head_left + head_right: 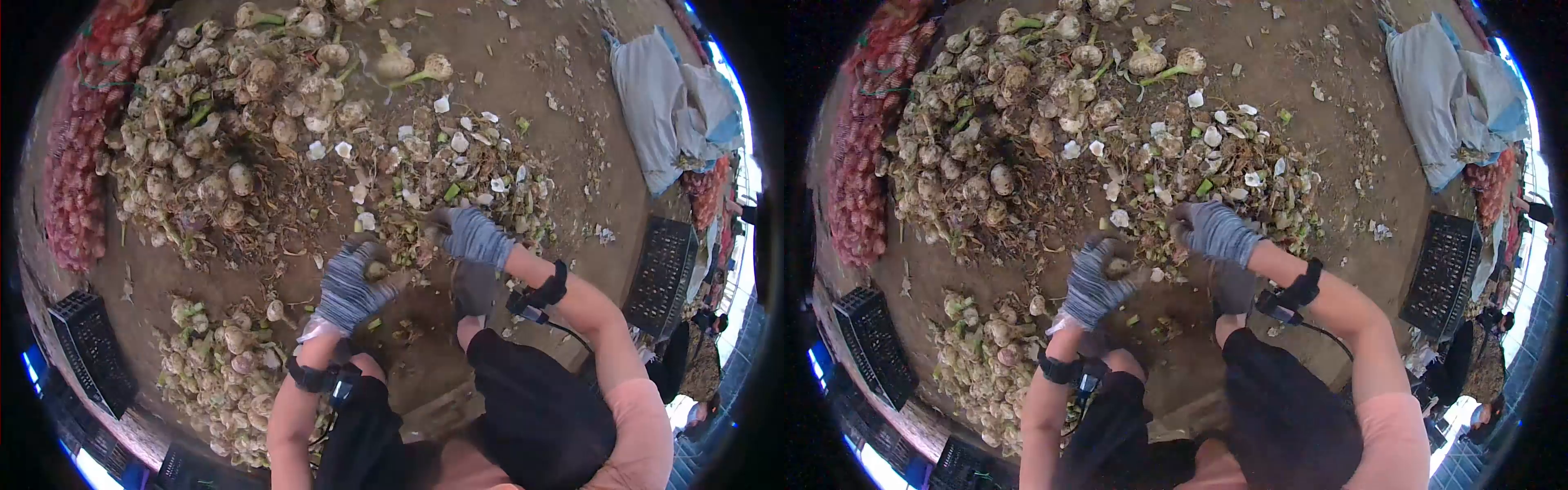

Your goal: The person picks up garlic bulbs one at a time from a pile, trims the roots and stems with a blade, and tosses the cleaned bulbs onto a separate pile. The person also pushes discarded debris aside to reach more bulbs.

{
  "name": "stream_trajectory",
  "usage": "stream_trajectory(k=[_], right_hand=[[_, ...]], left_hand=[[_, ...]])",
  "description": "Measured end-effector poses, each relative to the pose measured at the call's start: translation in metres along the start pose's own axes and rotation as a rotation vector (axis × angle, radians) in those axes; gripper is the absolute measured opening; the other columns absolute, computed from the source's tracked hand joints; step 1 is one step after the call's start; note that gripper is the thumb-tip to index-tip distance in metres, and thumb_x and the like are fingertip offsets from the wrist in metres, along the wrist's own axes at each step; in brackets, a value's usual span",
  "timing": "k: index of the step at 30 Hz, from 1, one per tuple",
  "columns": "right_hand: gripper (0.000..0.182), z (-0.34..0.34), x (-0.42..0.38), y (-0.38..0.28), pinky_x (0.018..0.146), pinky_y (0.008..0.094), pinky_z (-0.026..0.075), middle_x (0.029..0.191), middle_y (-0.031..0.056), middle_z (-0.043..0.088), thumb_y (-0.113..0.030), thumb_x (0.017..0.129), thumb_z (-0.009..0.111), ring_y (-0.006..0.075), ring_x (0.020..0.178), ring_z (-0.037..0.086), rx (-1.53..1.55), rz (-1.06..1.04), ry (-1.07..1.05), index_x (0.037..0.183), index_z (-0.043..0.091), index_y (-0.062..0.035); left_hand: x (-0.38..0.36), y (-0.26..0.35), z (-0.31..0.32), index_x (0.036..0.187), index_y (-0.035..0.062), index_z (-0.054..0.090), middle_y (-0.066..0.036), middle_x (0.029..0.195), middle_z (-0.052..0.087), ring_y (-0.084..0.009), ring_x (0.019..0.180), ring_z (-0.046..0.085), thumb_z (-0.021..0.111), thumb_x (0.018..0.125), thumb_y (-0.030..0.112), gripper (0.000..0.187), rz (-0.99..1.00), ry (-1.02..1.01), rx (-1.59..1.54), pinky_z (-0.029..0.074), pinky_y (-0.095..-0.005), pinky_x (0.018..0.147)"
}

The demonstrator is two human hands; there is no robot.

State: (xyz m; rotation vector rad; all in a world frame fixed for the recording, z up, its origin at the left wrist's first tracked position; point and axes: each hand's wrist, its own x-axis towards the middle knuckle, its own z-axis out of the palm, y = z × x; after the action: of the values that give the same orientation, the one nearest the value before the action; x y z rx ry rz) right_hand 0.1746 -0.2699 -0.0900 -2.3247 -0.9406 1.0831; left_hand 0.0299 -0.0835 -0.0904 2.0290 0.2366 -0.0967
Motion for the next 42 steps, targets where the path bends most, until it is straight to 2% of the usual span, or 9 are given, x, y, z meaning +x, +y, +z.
stream_trajectory(k=[5, 10, 17, 20, 23, 25, 36, 39, 42], right_hand=[[0.031, -0.006, 0.017, -0.042, 0.068, 0.0422, 0.047, 0.076, 0.0216, 0.061, -0.026, 0.080, 0.052, 0.0362, 0.072, 0.060, 0.048, 0.016, -0.099, 0.100, 0.059, -0.0034], [0.032, 0.024, 0.009, 0.027, 0.069, 0.0430, 0.047, 0.078, 0.0246, 0.060, -0.024, 0.075, 0.055, 0.0368, 0.075, 0.059, -0.107, 0.123, -0.104, 0.096, 0.059, -0.0006], [0.035, 0.012, -0.003, 0.031, 0.072, 0.0420, 0.047, 0.084, 0.0225, 0.061, -0.028, 0.079, 0.054, 0.0373, 0.080, 0.059, -0.061, 0.210, -0.135, 0.099, 0.058, 0.0006], [0.035, 0.018, -0.001, 0.026, 0.072, 0.0419, 0.047, 0.082, 0.0217, 0.062, -0.027, 0.079, 0.053, 0.0378, 0.079, 0.059, 0.026, 0.133, -0.045, 0.100, 0.059, 0.0003], [0.033, 0.022, 0.005, 0.022, 0.073, 0.0414, 0.047, 0.084, 0.0208, 0.062, -0.026, 0.080, 0.053, 0.0361, 0.080, 0.060, -0.006, 0.172, -0.086, 0.099, 0.059, 0.0000], [0.033, 0.022, 0.003, 0.017, 0.072, 0.0399, 0.048, 0.084, 0.0204, 0.063, -0.026, 0.079, 0.055, 0.0351, 0.079, 0.060, 0.009, 0.139, -0.098, 0.098, 0.059, -0.0002], [0.038, 0.032, -0.002, 0.019, 0.073, 0.0387, 0.047, 0.087, 0.0200, 0.062, -0.029, 0.078, 0.057, 0.0335, 0.083, 0.060, 0.186, 0.127, -0.042, 0.102, 0.054, 0.0010], [0.041, 0.024, -0.005, 0.005, 0.078, 0.0399, 0.046, 0.092, 0.0224, 0.061, -0.030, 0.078, 0.058, 0.0352, 0.088, 0.059, 0.161, 0.158, -0.070, 0.106, 0.055, 0.0010], [0.041, 0.022, -0.011, -0.006, 0.078, 0.0392, 0.046, 0.093, 0.0227, 0.061, -0.029, 0.080, 0.057, 0.0354, 0.089, 0.059, 0.304, 0.060, 0.021, 0.108, 0.055, 0.0004]], left_hand=[[0.007, 0.006, -0.009, 0.090, 0.0106, 0.061, -0.011, 0.088, 0.058, -0.0308, 0.078, 0.058, 0.074, 0.061, 0.019, 0.033, 0.091, -0.307, 0.387, 0.048, -0.0371, 0.065], [-0.006, 0.017, -0.040, 0.084, 0.0120, 0.060, -0.006, 0.095, 0.060, -0.0285, 0.078, 0.059, 0.072, 0.061, 0.024, 0.029, 0.439, 0.030, 0.335, 0.049, -0.0379, 0.067], [-0.119, -0.006, -0.187, 0.081, 0.0099, 0.069, -0.015, 0.077, 0.064, -0.0307, 0.080, 0.061, 0.062, 0.069, 0.050, 0.042, -0.933, -0.784, 1.026, 0.047, -0.0378, 0.074], [-0.117, -0.022, -0.215, 0.101, 0.0103, 0.063, -0.016, 0.097, 0.062, -0.0317, 0.088, 0.059, 0.068, 0.069, 0.034, 0.040, -0.723, -0.305, 1.037, 0.047, -0.0384, 0.075], [-0.038, -0.032, -0.212, 0.133, 0.0180, 0.033, -0.016, 0.126, 0.045, -0.0362, 0.093, 0.056, 0.069, 0.068, 0.013, 0.074, -0.531, -0.024, 0.996, 0.045, -0.0416, 0.083], [0.004, -0.065, -0.208, 0.132, 0.0234, 0.036, -0.015, 0.125, 0.046, -0.0358, 0.096, 0.055, 0.067, 0.068, 0.009, 0.072, -0.046, 0.264, 0.952, 0.045, -0.0428, 0.082], [0.022, -0.064, -0.158, 0.123, 0.0207, 0.046, -0.017, 0.107, 0.055, -0.0329, 0.081, 0.060, 0.067, 0.066, 0.022, 0.061, 0.009, 0.115, 1.037, 0.052, -0.0379, 0.067], [0.007, -0.035, -0.114, 0.123, 0.0137, 0.044, -0.014, 0.101, 0.058, -0.0267, 0.080, 0.061, 0.071, 0.063, 0.017, 0.066, -0.052, 0.105, 0.821, 0.052, -0.0347, 0.069], [-0.006, -0.053, -0.051, 0.122, 0.0071, 0.043, -0.010, 0.101, 0.058, -0.0197, 0.082, 0.060, 0.075, 0.059, 0.012, 0.070, 0.031, 0.256, -0.096, 0.051, -0.0320, 0.071]])
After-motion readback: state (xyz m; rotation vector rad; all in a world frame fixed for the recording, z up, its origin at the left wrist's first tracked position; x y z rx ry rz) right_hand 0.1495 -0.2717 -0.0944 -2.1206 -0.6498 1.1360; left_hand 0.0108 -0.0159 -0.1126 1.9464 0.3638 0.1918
